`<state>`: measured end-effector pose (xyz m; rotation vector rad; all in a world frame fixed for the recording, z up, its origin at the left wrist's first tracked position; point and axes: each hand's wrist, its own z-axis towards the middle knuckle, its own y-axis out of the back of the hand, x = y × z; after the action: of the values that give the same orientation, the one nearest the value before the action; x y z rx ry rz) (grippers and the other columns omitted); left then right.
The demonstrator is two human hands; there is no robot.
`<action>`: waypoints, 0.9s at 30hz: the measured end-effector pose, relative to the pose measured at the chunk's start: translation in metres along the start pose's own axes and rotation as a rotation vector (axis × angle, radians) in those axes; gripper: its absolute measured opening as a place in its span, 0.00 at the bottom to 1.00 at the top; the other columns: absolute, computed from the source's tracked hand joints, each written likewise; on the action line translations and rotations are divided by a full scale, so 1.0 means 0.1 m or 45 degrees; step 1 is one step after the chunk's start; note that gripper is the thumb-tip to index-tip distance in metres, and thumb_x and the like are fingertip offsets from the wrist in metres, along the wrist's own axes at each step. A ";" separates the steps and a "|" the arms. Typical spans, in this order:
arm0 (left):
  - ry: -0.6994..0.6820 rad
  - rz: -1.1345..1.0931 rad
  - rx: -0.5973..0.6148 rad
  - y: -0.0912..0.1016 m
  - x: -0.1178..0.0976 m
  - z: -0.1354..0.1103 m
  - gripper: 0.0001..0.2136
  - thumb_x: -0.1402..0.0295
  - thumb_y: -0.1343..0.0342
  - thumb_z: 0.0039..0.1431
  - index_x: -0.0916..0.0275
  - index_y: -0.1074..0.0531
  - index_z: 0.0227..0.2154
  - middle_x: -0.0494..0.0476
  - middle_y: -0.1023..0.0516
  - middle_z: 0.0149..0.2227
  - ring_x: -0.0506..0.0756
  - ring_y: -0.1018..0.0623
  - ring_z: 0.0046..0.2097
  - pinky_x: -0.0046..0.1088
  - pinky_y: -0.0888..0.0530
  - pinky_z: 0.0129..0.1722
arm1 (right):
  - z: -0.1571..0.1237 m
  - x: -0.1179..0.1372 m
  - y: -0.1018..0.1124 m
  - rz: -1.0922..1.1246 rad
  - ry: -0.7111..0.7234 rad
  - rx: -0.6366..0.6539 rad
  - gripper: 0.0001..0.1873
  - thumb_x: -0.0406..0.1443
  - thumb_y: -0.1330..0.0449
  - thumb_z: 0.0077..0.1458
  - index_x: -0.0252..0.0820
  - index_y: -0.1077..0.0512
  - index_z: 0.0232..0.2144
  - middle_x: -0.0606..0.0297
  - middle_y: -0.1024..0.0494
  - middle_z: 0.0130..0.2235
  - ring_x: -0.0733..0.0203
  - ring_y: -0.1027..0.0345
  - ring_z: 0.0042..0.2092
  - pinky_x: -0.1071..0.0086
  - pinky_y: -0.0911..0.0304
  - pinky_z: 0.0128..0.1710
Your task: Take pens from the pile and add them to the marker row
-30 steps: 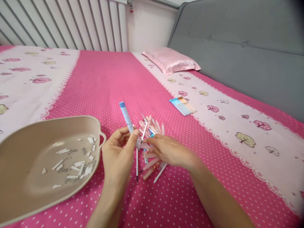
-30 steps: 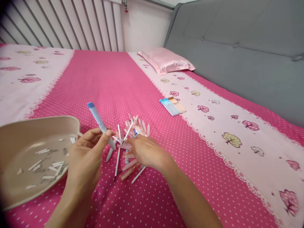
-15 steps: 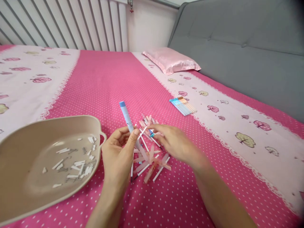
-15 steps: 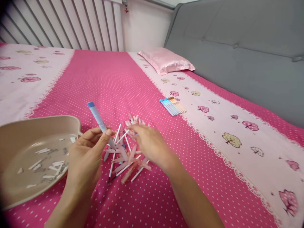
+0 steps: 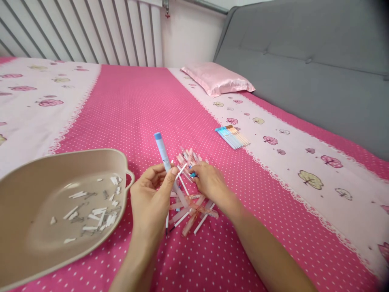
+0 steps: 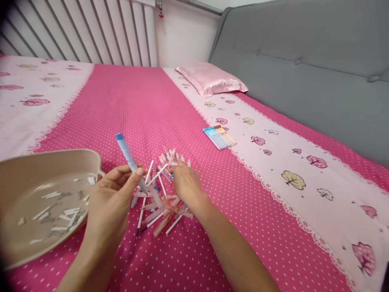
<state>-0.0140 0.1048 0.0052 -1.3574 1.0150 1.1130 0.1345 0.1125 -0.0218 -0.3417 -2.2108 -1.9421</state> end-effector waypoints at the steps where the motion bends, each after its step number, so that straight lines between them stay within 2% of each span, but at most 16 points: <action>1: 0.002 0.007 -0.001 0.00 0.00 0.00 0.10 0.66 0.34 0.44 0.62 0.24 0.31 0.50 0.21 0.30 0.47 0.26 0.30 0.19 0.31 0.29 | 0.00 -0.01 0.00 -0.010 0.005 -0.017 0.15 0.30 0.48 0.58 0.44 0.27 0.45 0.56 0.28 0.48 0.54 0.34 0.50 0.66 0.40 0.45; 6: 0.041 0.067 0.058 -0.02 -0.02 0.00 0.12 0.65 0.33 0.42 0.63 0.24 0.31 0.50 0.22 0.28 0.47 0.27 0.29 0.18 0.32 0.28 | 0.04 -0.06 -0.03 -0.019 0.014 -0.086 0.12 0.30 0.47 0.57 0.43 0.25 0.38 0.58 0.26 0.43 0.55 0.32 0.45 0.66 0.40 0.43; 9: 0.111 0.112 0.156 -0.04 -0.03 -0.02 0.12 0.65 0.33 0.43 0.65 0.24 0.30 0.51 0.22 0.27 0.47 0.27 0.29 0.19 0.31 0.28 | 0.05 -0.08 -0.05 0.029 0.041 -0.122 0.10 0.30 0.47 0.57 0.44 0.26 0.37 0.59 0.27 0.42 0.55 0.32 0.45 0.67 0.40 0.41; 11: 0.156 0.122 0.247 -0.05 -0.03 -0.04 0.12 0.65 0.34 0.43 0.65 0.24 0.30 0.51 0.22 0.27 0.48 0.26 0.28 0.20 0.30 0.28 | 0.04 -0.07 -0.03 0.159 0.115 -0.158 0.08 0.31 0.45 0.57 0.43 0.27 0.36 0.60 0.28 0.42 0.56 0.32 0.44 0.67 0.40 0.41; 14: 0.188 0.145 0.360 -0.07 -0.03 -0.05 0.11 0.68 0.34 0.42 0.66 0.24 0.30 0.51 0.22 0.27 0.48 0.26 0.29 0.20 0.30 0.29 | -0.02 -0.06 0.10 0.455 0.240 -0.207 0.05 0.31 0.45 0.57 0.42 0.30 0.35 0.62 0.26 0.39 0.60 0.32 0.41 0.68 0.40 0.40; 17: 0.177 0.206 0.416 -0.08 -0.02 -0.05 0.09 0.68 0.35 0.43 0.66 0.24 0.29 0.51 0.23 0.27 0.48 0.27 0.28 0.20 0.31 0.27 | -0.11 -0.08 0.28 0.749 0.253 -0.235 0.04 0.33 0.48 0.59 0.43 0.33 0.36 0.65 0.24 0.34 0.62 0.30 0.35 0.68 0.38 0.35; 21: 0.102 0.362 0.457 -0.10 -0.01 -0.06 0.07 0.67 0.38 0.46 0.65 0.25 0.28 0.50 0.23 0.26 0.48 0.28 0.26 0.20 0.32 0.25 | -0.23 -0.13 0.51 1.134 0.265 -0.340 0.03 0.34 0.45 0.58 0.42 0.32 0.37 0.65 0.25 0.36 0.64 0.28 0.36 0.68 0.35 0.36; 24: 0.029 0.521 0.476 -0.11 0.00 -0.07 0.08 0.65 0.40 0.48 0.64 0.25 0.28 0.51 0.23 0.26 0.49 0.27 0.28 0.22 0.31 0.28 | -0.32 -0.16 0.64 1.243 0.219 -0.436 0.04 0.33 0.41 0.54 0.41 0.28 0.35 0.66 0.24 0.32 0.65 0.29 0.33 0.70 0.34 0.34; 27: -0.050 0.685 0.475 -0.09 0.02 -0.07 0.08 0.64 0.41 0.49 0.63 0.25 0.29 0.51 0.23 0.26 0.51 0.27 0.29 0.25 0.31 0.31 | -0.41 -0.18 0.76 1.221 0.126 -0.506 0.06 0.32 0.38 0.52 0.41 0.24 0.35 0.66 0.23 0.29 0.66 0.31 0.30 0.70 0.35 0.32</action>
<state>-0.0037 0.0987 0.0050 -0.7769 1.5246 1.2483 0.1728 0.0797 0.0505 -1.0829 -1.1785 -1.7077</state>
